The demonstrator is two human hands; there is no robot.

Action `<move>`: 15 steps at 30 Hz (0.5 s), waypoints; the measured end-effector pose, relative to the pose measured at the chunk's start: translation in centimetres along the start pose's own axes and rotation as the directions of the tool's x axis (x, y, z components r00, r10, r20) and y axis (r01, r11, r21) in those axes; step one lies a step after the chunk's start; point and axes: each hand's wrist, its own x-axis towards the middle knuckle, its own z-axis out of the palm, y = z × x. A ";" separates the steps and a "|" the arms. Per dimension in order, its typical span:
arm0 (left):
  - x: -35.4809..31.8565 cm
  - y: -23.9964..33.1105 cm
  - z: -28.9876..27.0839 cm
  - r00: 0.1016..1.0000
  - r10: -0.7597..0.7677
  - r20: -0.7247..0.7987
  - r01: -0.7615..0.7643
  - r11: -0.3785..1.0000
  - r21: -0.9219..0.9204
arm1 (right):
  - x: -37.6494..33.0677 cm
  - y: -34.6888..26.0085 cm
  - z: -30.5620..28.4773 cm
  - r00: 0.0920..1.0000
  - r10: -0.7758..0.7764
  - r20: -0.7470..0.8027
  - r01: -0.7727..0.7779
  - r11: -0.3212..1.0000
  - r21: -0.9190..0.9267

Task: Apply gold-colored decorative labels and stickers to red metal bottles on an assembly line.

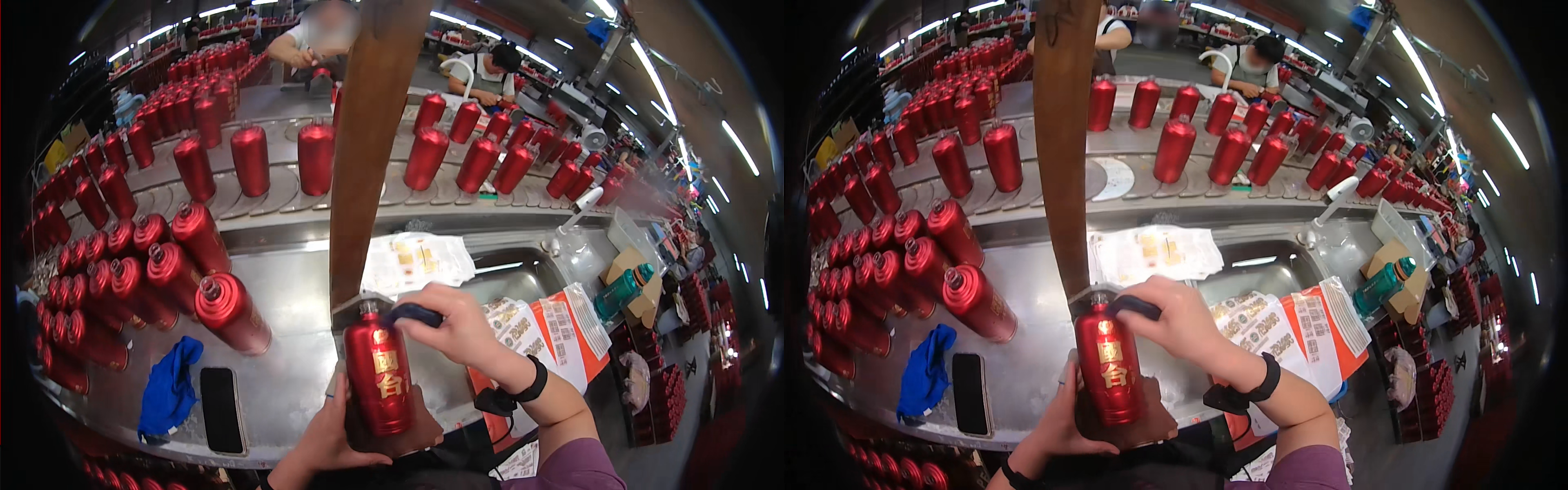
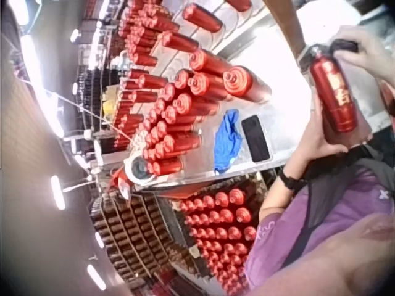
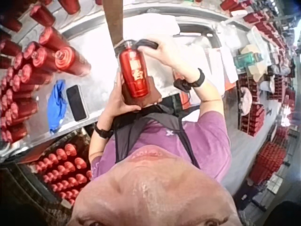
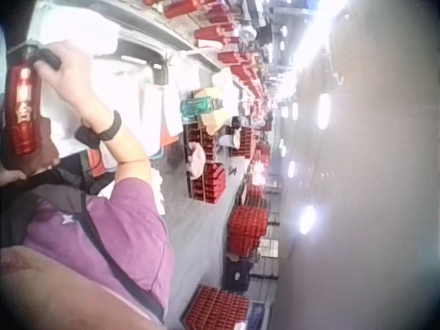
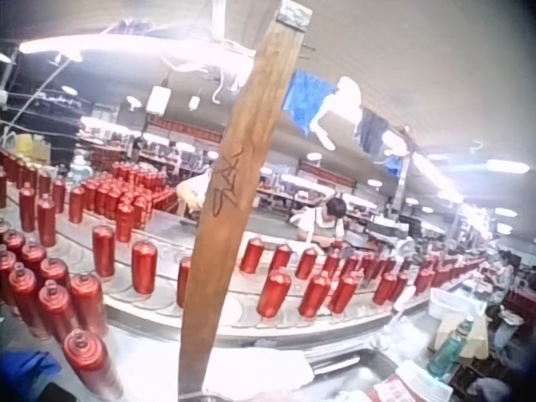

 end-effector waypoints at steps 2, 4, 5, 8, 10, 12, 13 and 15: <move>1.1 1.3 -0.8 0.999 0.031 -0.024 -0.032 0.999 -0.041 | -0.6 -0.4 0.4 0.988 -0.145 0.058 0.146 0.989 -0.002; 1.6 1.4 -0.7 0.990 0.119 -0.078 -0.110 0.987 0.117 | -1.6 -1.3 1.6 0.931 -0.298 0.211 0.290 0.954 0.072; 1.5 1.5 -0.4 0.971 0.203 -0.124 -0.164 0.950 0.265 | -1.2 -0.9 1.4 0.931 -0.296 0.212 0.288 0.955 0.069; 0.6 0.3 0.2 0.976 0.150 -0.156 -0.102 0.954 0.281 | 1.3 -0.1 0.0 0.978 -0.205 -0.021 0.187 0.924 -0.334; 0.6 -0.1 0.4 0.971 0.136 -0.198 -0.090 0.971 0.223 | 0.4 -1.4 1.2 0.944 -0.313 0.104 0.327 0.928 -0.175; 0.5 -0.4 0.6 0.967 0.121 -0.223 -0.086 0.983 0.160 | -0.5 -1.3 3.1 0.878 -0.442 0.185 0.445 0.895 0.029; 0.5 -0.4 0.6 0.970 0.114 -0.215 -0.072 0.978 0.193 | 0.0 -0.8 2.6 0.878 -0.440 0.187 0.442 0.896 0.031; 0.7 -0.4 0.5 0.971 0.107 -0.213 -0.057 0.973 0.225 | 1.7 0.0 0.6 0.936 -0.351 -0.016 0.323 0.877 -0.355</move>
